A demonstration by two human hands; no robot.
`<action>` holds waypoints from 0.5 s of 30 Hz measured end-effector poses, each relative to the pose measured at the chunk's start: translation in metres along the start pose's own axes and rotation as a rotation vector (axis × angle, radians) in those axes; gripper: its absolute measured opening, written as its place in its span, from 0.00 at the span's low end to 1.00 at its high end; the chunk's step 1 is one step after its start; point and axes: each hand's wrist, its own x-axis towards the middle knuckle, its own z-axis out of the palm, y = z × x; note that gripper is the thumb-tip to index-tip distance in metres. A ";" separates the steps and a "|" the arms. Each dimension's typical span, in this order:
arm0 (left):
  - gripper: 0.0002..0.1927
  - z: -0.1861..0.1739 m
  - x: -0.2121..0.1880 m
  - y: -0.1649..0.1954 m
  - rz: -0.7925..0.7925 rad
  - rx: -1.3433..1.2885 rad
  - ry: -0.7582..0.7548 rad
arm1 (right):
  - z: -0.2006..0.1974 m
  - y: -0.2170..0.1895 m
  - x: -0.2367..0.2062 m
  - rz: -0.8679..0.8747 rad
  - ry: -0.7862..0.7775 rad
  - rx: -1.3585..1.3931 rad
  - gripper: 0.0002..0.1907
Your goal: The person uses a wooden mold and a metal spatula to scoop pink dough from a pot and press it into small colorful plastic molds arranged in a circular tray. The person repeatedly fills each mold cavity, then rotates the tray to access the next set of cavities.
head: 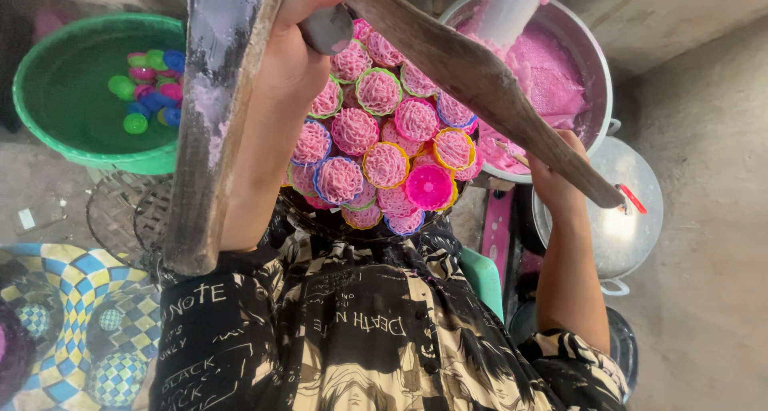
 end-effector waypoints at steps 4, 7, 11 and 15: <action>0.09 -0.001 -0.004 0.000 0.146 0.396 0.041 | -0.003 -0.041 -0.020 -0.340 -0.039 -0.120 0.23; 0.09 -0.004 -0.010 0.010 0.346 0.614 -0.007 | -0.003 -0.062 -0.011 -0.264 -0.021 -0.219 0.22; 0.05 -0.007 -0.009 0.012 0.200 0.224 0.026 | -0.012 -0.084 -0.011 -0.130 -0.184 0.097 0.29; 0.07 -0.001 0.005 -0.004 -0.339 -0.579 0.117 | 0.003 -0.103 -0.019 -0.484 -0.337 -0.158 0.39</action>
